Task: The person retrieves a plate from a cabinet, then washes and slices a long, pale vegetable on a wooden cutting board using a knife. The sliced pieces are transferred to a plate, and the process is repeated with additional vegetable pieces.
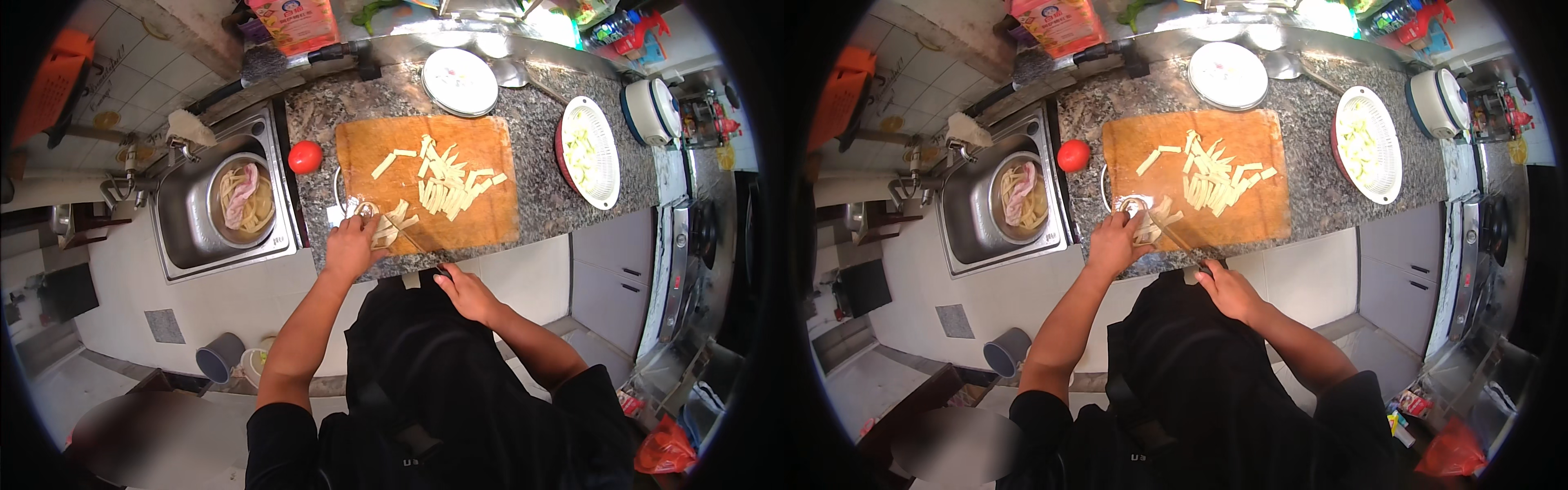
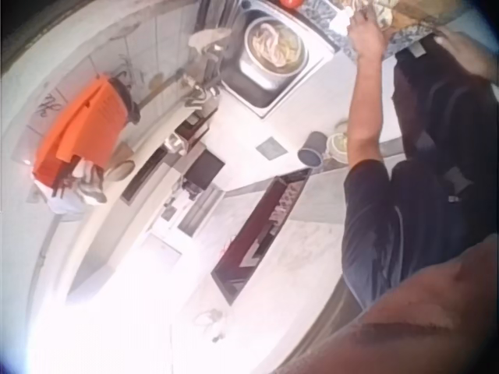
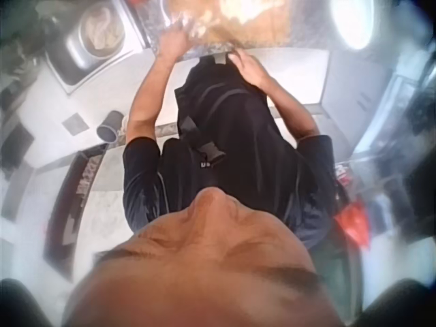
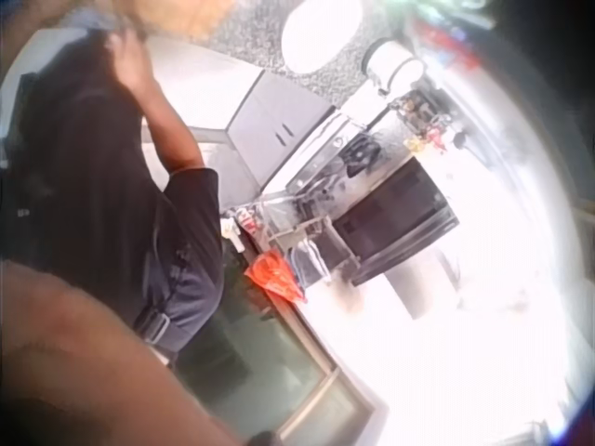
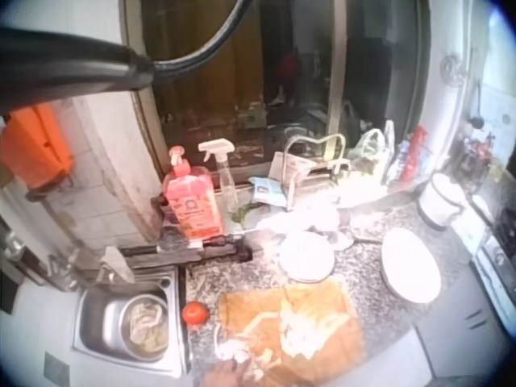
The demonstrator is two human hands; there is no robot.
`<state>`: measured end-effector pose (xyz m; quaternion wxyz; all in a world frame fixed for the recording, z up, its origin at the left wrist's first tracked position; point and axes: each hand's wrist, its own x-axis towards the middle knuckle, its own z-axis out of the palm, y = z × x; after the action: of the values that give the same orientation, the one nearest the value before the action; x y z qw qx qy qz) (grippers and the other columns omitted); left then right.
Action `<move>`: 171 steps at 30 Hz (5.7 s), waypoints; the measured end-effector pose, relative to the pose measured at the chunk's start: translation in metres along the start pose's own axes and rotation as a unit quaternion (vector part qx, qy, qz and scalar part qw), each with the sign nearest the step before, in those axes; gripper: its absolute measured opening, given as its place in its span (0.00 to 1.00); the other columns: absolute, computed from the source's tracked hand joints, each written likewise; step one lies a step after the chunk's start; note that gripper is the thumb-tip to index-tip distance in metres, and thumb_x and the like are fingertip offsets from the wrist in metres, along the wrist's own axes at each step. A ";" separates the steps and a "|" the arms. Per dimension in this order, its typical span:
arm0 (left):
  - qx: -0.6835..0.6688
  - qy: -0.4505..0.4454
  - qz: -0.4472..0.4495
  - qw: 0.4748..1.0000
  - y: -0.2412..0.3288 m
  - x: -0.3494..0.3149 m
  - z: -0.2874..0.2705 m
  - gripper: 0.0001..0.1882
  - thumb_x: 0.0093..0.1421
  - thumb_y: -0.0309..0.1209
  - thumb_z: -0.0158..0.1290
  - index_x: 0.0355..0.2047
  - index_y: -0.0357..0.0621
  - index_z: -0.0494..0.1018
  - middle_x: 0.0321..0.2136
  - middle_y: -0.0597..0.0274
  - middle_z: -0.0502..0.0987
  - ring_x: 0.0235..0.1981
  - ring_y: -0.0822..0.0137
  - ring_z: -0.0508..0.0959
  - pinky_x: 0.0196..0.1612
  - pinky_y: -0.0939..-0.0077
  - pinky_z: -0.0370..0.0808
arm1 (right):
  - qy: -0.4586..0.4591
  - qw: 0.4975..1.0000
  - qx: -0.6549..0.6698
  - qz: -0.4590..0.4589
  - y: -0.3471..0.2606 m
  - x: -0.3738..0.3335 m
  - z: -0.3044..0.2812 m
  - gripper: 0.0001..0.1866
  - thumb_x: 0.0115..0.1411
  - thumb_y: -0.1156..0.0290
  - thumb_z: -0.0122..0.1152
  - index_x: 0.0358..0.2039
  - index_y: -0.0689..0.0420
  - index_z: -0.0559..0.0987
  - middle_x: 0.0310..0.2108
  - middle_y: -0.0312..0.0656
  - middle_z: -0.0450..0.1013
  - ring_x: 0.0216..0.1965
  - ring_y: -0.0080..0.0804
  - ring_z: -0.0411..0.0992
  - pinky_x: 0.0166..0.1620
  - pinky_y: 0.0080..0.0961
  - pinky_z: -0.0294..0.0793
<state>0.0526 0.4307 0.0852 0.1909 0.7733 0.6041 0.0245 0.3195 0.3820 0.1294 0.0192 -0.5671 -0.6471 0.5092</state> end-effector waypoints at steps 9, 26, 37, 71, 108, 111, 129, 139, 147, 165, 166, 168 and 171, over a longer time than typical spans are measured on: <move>-0.046 0.019 0.015 0.999 -0.002 0.005 0.002 0.35 0.40 0.42 0.69 0.49 0.43 0.72 0.53 0.60 0.67 0.49 0.58 0.71 0.48 0.61 0.73 | 0.006 1.000 0.009 0.001 -0.010 0.002 0.004 0.27 0.69 0.53 0.43 0.54 0.66 0.66 0.41 0.65 0.74 0.46 0.64 0.70 0.48 0.47 0.70; 0.002 -0.021 -0.025 0.999 -0.023 0.000 -0.005 0.36 0.42 0.48 0.68 0.51 0.49 0.72 0.43 0.56 0.74 0.43 0.55 0.77 0.46 0.59 0.75 | -0.018 0.999 -0.026 0.021 -0.014 0.009 -0.002 0.28 0.69 0.52 0.41 0.54 0.66 0.65 0.39 0.64 0.74 0.43 0.64 0.71 0.47 0.49 0.70; 0.027 0.068 -0.055 0.996 -0.016 -0.023 0.026 0.17 0.49 0.36 0.61 0.39 0.45 0.76 0.30 0.57 0.74 0.33 0.54 0.78 0.34 0.60 0.77 | 0.003 0.999 -0.026 0.039 0.007 0.005 -0.016 0.27 0.69 0.51 0.43 0.55 0.64 0.67 0.42 0.64 0.74 0.47 0.62 0.71 0.49 0.47 0.70; -0.252 0.016 -0.196 0.948 -0.018 -0.003 -0.010 0.15 0.59 0.26 0.50 0.45 0.33 0.72 0.31 0.50 0.80 0.33 0.57 0.80 0.40 0.65 0.75 | 0.041 0.989 0.141 0.030 0.044 -0.018 -0.024 0.24 0.69 0.56 0.45 0.55 0.64 0.67 0.31 0.57 0.75 0.36 0.53 0.75 0.42 0.39 0.72; -0.130 0.169 -0.249 0.945 0.003 -0.019 0.035 0.27 0.50 0.35 0.61 0.50 0.40 0.70 0.39 0.51 0.73 0.41 0.54 0.74 0.42 0.60 0.73 | -0.013 0.997 0.074 -0.011 0.008 -0.017 -0.034 0.24 0.69 0.58 0.46 0.55 0.66 0.66 0.50 0.61 0.71 0.53 0.58 0.69 0.55 0.39 0.68; -0.056 0.159 -0.211 0.963 -0.007 -0.010 0.031 0.14 0.50 0.30 0.58 0.38 0.42 0.76 0.33 0.55 0.74 0.36 0.55 0.77 0.35 0.59 0.74 | -0.013 0.998 0.068 -0.008 0.008 -0.020 -0.033 0.24 0.69 0.58 0.46 0.55 0.65 0.66 0.49 0.61 0.72 0.52 0.58 0.70 0.54 0.39 0.68; -0.032 0.251 -0.332 0.909 0.047 0.017 0.042 0.38 0.48 0.42 0.64 0.56 0.37 0.66 0.48 0.44 0.72 0.46 0.44 0.71 0.48 0.53 0.69 | -0.017 0.998 0.061 -0.017 0.032 -0.023 -0.047 0.24 0.68 0.57 0.47 0.55 0.65 0.67 0.44 0.62 0.74 0.47 0.58 0.72 0.50 0.39 0.71; -0.075 0.207 -0.187 0.957 0.031 -0.019 0.064 0.14 0.55 0.25 0.54 0.43 0.50 0.77 0.38 0.60 0.74 0.40 0.57 0.73 0.42 0.59 0.70 | -0.029 0.992 -0.046 -0.116 0.015 -0.002 -0.062 0.25 0.68 0.56 0.49 0.54 0.64 0.68 0.46 0.59 0.73 0.49 0.57 0.71 0.51 0.42 0.70; -0.144 0.271 -0.214 0.928 0.036 -0.027 0.057 0.17 0.54 0.26 0.57 0.46 0.44 0.77 0.40 0.57 0.76 0.42 0.52 0.74 0.47 0.60 0.71 | -0.074 0.981 -0.135 -0.122 -0.015 0.025 -0.051 0.26 0.67 0.53 0.48 0.53 0.63 0.70 0.41 0.59 0.75 0.44 0.59 0.73 0.47 0.46 0.71; -0.445 0.302 -0.448 0.714 0.045 -0.020 0.089 0.13 0.61 0.33 0.57 0.36 0.34 0.78 0.25 0.61 0.79 0.26 0.73 0.75 0.33 0.75 0.73 | -0.065 0.984 -0.126 -0.111 -0.032 0.046 -0.038 0.27 0.67 0.52 0.47 0.53 0.64 0.69 0.41 0.61 0.75 0.44 0.61 0.73 0.47 0.47 0.71; -0.441 0.298 -0.462 0.710 0.047 -0.017 0.089 0.12 0.60 0.33 0.57 0.36 0.34 0.78 0.25 0.60 0.79 0.26 0.73 0.75 0.32 0.75 0.73 | -0.061 0.985 -0.115 -0.117 -0.030 0.049 -0.037 0.26 0.68 0.53 0.47 0.53 0.64 0.69 0.41 0.61 0.75 0.44 0.61 0.73 0.47 0.47 0.71; -0.432 0.288 -0.489 0.701 0.049 -0.012 0.080 0.12 0.60 0.33 0.58 0.36 0.34 0.78 0.25 0.59 0.79 0.26 0.72 0.76 0.32 0.75 0.73 | -0.064 0.982 -0.125 -0.130 -0.027 0.055 -0.037 0.26 0.68 0.53 0.47 0.53 0.64 0.69 0.41 0.59 0.75 0.45 0.60 0.73 0.47 0.47 0.71; -0.417 0.294 -0.479 0.714 0.051 -0.012 0.076 0.13 0.59 0.34 0.58 0.37 0.35 0.78 0.23 0.58 0.79 0.24 0.70 0.76 0.31 0.74 0.72 | -0.083 0.976 -0.159 -0.119 -0.020 0.067 -0.038 0.25 0.68 0.53 0.47 0.53 0.63 0.70 0.42 0.57 0.75 0.46 0.58 0.72 0.47 0.46 0.71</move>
<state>0.1168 0.3891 0.0332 0.2926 0.1765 0.8479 0.4054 0.3042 0.4596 0.1247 -0.0643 -0.4371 -0.7822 0.4393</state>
